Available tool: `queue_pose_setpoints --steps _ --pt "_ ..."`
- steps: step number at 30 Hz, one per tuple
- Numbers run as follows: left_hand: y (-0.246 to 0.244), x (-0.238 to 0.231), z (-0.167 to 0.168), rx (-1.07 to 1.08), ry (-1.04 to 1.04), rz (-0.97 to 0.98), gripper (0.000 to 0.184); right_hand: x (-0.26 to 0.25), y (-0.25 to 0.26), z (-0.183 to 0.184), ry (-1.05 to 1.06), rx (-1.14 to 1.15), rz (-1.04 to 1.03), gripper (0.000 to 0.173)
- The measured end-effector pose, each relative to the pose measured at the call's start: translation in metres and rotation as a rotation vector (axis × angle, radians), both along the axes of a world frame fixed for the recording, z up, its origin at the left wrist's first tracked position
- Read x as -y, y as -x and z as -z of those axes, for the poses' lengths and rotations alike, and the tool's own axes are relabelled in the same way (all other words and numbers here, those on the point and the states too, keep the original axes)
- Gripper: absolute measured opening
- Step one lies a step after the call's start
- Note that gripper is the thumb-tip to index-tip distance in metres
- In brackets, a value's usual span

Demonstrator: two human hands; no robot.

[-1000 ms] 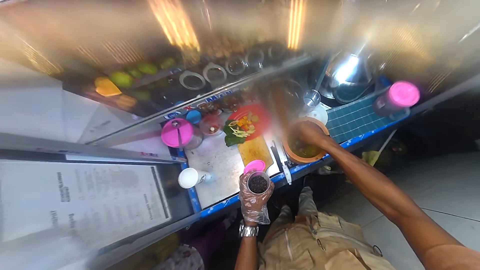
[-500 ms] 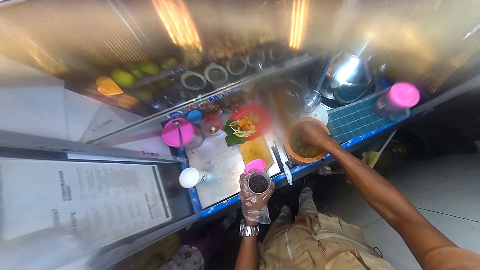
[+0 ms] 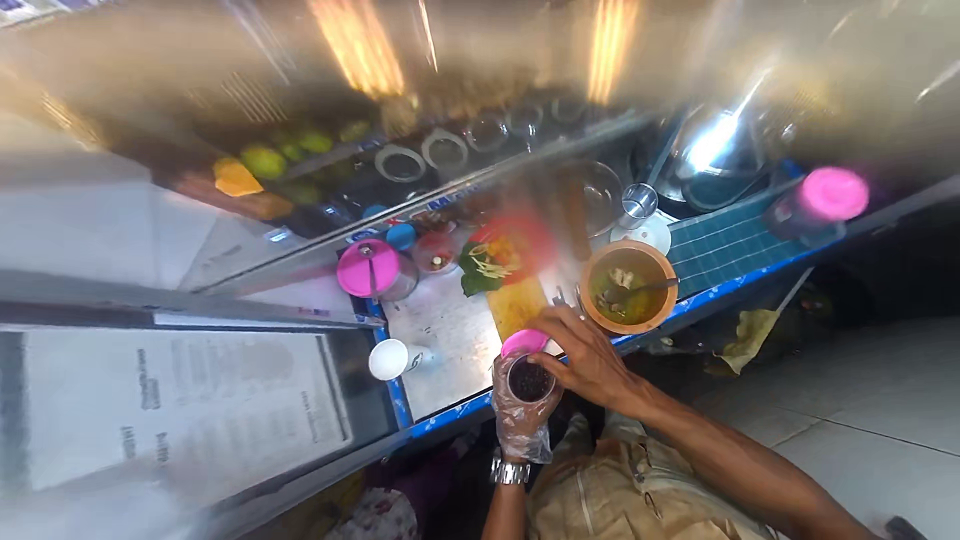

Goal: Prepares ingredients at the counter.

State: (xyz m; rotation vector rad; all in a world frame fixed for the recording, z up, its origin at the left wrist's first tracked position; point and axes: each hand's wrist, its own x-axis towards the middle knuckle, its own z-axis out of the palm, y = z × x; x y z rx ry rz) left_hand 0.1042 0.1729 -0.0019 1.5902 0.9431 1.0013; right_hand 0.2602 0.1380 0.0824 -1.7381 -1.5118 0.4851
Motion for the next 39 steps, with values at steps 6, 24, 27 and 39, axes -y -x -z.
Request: queue_pose_setpoints --steps 6,24,27,39 --pt "0.004 0.005 -0.001 0.099 0.077 -0.004 0.098 -0.007 0.007 0.017 0.172 -0.323 -0.061 0.029" --pt "0.023 0.007 0.019 0.119 0.193 -0.106 0.062 0.024 0.061 0.059 0.128 -0.116 -0.155 0.028" --pt "0.030 0.015 0.037 0.016 0.207 -0.147 0.053 0.022 0.066 0.071 0.301 -0.144 -0.181 0.031" --pt "0.054 -0.027 0.055 -0.093 0.021 -0.217 0.077 -0.059 0.065 0.089 0.450 -0.328 -0.425 0.047"
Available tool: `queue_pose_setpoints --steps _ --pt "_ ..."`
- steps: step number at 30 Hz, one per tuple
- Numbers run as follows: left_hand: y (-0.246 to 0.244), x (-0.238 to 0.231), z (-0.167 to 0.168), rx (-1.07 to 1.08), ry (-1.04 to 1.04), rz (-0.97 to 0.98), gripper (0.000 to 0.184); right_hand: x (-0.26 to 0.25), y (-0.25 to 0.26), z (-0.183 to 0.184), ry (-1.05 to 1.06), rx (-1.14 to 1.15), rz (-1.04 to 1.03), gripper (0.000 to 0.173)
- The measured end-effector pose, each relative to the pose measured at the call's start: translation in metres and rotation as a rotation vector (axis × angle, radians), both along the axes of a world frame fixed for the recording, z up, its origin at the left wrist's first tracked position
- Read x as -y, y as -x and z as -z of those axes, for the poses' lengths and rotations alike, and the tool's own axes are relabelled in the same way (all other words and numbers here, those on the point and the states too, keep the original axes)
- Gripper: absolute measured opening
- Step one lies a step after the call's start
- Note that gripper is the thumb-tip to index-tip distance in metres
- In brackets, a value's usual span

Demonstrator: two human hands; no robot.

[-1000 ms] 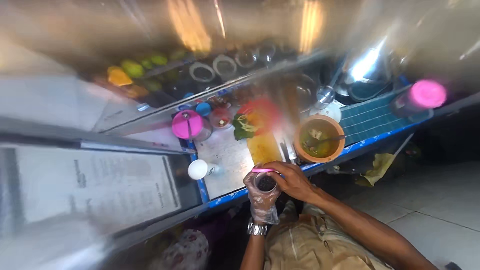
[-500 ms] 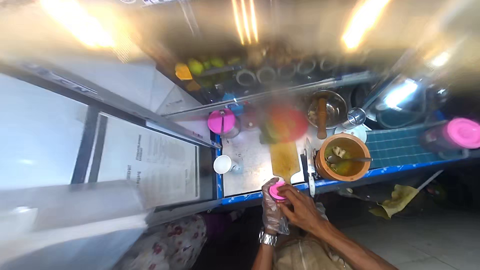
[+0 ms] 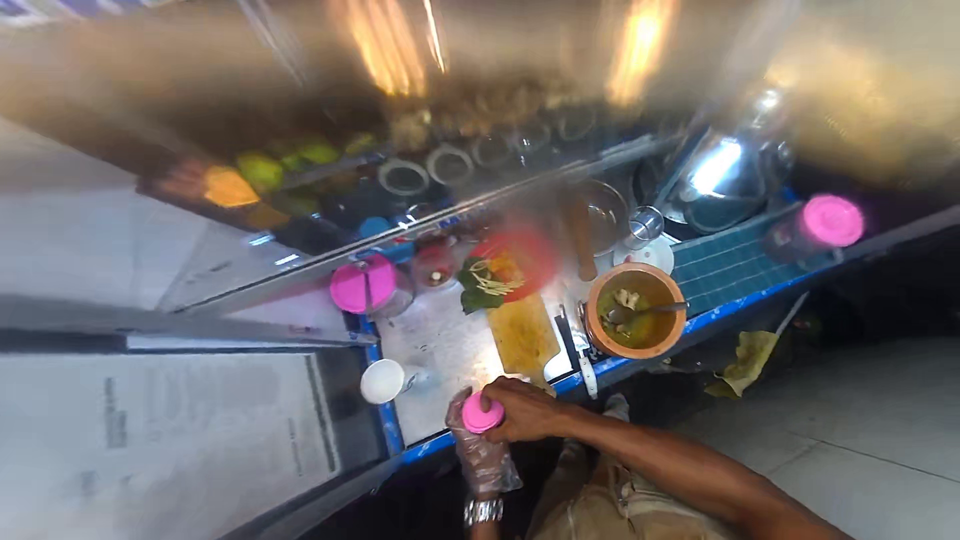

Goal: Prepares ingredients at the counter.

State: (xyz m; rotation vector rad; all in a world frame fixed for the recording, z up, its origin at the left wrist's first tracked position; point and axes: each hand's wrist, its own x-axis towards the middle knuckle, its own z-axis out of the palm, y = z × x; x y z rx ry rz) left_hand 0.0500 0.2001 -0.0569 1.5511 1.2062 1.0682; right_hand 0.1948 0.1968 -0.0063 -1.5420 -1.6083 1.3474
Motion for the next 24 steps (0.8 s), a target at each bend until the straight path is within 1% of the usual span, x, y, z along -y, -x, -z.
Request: queue_pose_setpoints --steps 1,2,3,4,5,7,9,12,14,16,19,21,24 --pt "0.006 -0.001 0.002 -0.001 0.022 -0.012 0.083 -0.006 0.005 0.004 0.002 -0.002 -0.005 0.047" --pt "0.013 0.001 0.004 -0.020 0.086 -0.032 0.094 -0.013 0.010 0.010 0.014 -0.004 0.002 0.048" --pt "0.020 0.005 0.001 -0.047 0.204 -0.057 0.108 -0.022 0.014 0.015 0.029 0.009 0.027 0.049" --pt "0.028 0.009 0.000 -0.070 0.314 -0.075 0.117 -0.032 0.016 0.020 0.038 0.051 0.068 0.049" --pt "0.036 0.013 0.000 -0.100 0.380 -0.090 0.118 -0.045 0.018 0.024 0.043 0.110 0.113 0.050" --pt "0.053 0.027 0.001 -0.171 0.439 -0.104 0.112 -0.074 0.021 0.036 0.011 0.227 0.184 0.050" --pt "0.064 0.039 -0.006 -0.209 0.491 -0.109 0.103 -0.101 0.022 0.049 -0.064 0.312 0.240 0.047" --pt "0.071 0.050 -0.015 -0.208 0.557 -0.132 0.092 -0.128 0.016 0.067 -0.105 0.363 0.289 0.049" --pt "0.073 0.055 -0.018 -0.181 0.583 -0.161 0.088 -0.136 0.009 0.074 -0.011 0.379 0.238 0.055" --pt "0.076 0.057 -0.014 -0.170 0.577 -0.151 0.085 -0.137 0.001 0.073 0.032 0.404 0.176 0.055" --pt "0.077 0.058 -0.004 -0.178 0.573 -0.101 0.079 -0.128 -0.010 0.063 -0.064 0.414 0.188 0.041" --pt "0.073 0.052 0.005 -0.278 0.530 -0.023 0.071 -0.127 -0.018 0.055 -0.090 0.401 0.222 0.037" --pt "0.063 0.030 0.018 -0.590 0.340 0.142 0.061 -0.129 -0.032 0.044 -0.066 0.379 0.282 0.036"
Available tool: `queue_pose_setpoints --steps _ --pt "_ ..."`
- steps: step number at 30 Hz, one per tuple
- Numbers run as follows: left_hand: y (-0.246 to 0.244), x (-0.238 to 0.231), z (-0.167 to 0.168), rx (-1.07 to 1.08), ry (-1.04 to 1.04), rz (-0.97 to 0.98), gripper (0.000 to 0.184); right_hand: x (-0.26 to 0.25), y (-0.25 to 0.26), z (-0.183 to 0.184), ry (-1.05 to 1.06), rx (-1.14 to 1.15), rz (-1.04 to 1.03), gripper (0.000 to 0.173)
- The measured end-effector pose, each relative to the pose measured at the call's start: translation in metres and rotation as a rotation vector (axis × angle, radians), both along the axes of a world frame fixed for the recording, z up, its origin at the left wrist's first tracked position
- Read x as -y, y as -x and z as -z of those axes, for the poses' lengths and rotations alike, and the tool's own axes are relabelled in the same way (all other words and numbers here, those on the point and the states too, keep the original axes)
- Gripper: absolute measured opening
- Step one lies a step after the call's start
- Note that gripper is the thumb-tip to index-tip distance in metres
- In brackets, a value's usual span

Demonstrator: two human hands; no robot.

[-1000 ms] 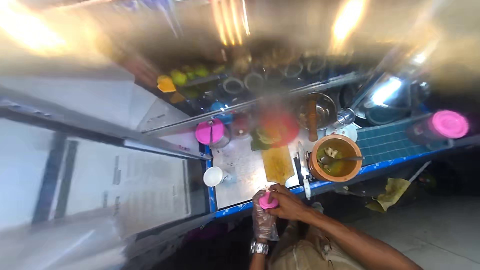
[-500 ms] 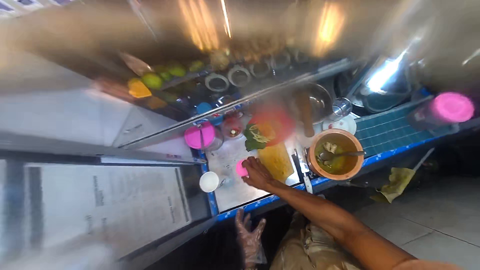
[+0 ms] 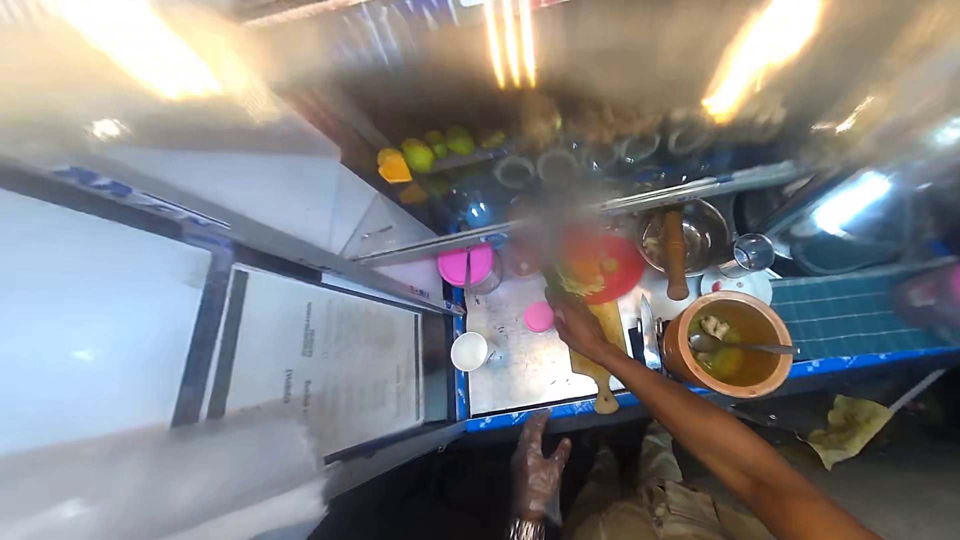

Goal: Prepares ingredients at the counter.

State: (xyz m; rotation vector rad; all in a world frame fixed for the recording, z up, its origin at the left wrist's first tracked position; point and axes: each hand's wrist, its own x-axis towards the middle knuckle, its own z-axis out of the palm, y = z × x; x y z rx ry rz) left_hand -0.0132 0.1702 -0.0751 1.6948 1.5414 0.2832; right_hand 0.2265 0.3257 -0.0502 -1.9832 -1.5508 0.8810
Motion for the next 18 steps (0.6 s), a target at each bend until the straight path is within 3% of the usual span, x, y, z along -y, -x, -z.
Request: queue_pose_setpoints --steps 4,7,11,14,16,18 --pt "-0.026 -0.036 0.027 -0.149 -0.279 0.103 0.048 -0.010 -0.017 -0.009 0.056 0.006 0.082 0.032" --pt "-0.040 -0.050 0.049 -0.229 -0.304 0.101 0.052 -0.012 -0.021 -0.032 0.069 -0.008 0.134 0.030" --pt "-0.047 -0.049 0.056 -0.358 -0.306 0.155 0.057 0.029 -0.039 -0.102 -0.007 0.049 0.088 0.026" --pt "-0.047 -0.051 0.052 -0.333 -0.303 0.163 0.056 0.062 -0.091 -0.146 -0.069 0.255 0.136 0.027" --pt "-0.045 -0.051 0.052 -0.323 -0.300 0.164 0.056 0.049 -0.148 -0.139 0.048 0.397 0.060 0.041" --pt "-0.043 -0.049 0.055 -0.315 -0.292 0.172 0.057 0.025 -0.202 -0.103 0.217 0.499 -0.114 0.057"
